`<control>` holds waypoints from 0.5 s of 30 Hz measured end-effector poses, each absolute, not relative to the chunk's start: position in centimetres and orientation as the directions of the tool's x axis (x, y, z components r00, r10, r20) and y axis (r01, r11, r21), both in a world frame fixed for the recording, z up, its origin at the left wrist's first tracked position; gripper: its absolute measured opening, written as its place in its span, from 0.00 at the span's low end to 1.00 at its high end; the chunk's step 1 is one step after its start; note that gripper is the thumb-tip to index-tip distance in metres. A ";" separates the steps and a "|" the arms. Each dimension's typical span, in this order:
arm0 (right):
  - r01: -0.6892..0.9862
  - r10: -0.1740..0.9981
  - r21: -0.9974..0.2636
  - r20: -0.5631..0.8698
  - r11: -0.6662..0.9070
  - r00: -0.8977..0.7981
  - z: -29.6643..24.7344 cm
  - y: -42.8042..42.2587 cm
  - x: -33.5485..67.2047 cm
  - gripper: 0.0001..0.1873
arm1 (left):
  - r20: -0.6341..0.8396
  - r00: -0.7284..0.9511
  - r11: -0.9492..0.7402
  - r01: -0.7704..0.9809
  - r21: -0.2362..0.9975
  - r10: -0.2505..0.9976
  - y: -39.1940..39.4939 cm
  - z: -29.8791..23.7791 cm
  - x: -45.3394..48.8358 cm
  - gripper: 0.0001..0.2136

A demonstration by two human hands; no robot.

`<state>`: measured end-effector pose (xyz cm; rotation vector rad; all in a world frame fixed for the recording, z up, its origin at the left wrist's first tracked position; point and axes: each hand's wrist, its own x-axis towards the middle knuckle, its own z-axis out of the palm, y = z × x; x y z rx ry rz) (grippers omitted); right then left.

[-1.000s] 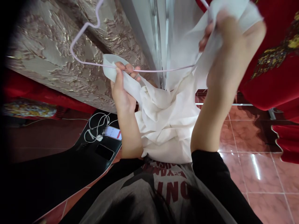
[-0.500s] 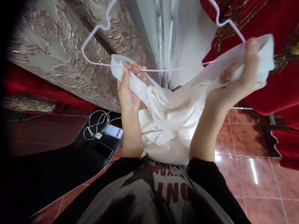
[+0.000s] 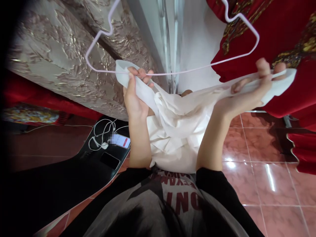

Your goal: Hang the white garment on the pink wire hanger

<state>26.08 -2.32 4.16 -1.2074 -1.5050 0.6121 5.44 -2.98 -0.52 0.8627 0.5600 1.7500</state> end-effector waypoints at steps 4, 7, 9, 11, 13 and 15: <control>0.336 0.932 -0.885 0.358 0.322 0.051 4.1 -3.3 24.2 0.27 | 0.225 -0.190 -0.294 -0.584 0.756 0.956 -3.0 -0.2 5.9 0.12; 0.293 0.930 -0.906 0.351 0.306 0.113 3.9 -3.3 22.9 0.21 | 0.226 -0.193 -0.297 -0.577 0.761 0.955 -3.0 -0.1 6.1 0.12; 0.265 0.931 -0.916 0.343 0.301 0.127 3.8 -2.7 22.4 0.15 | 0.241 -0.194 -0.309 -0.589 0.746 0.951 -3.1 -0.1 6.2 0.12; 0.276 0.945 -0.915 0.323 0.294 0.062 3.7 -2.0 22.0 0.11 | 0.239 -0.203 -0.314 -0.606 0.731 0.949 -3.2 -0.1 6.3 0.13; 0.328 0.947 -0.893 0.320 0.307 -0.014 3.5 -1.6 21.8 0.11 | 0.230 -0.205 -0.309 -0.617 0.724 0.951 -3.4 0.1 6.1 0.12; 0.362 0.928 -0.862 0.373 0.354 -0.018 3.2 -1.6 21.8 0.12 | 0.198 -0.183 -0.269 -0.596 0.757 0.963 -3.6 0.3 5.5 0.10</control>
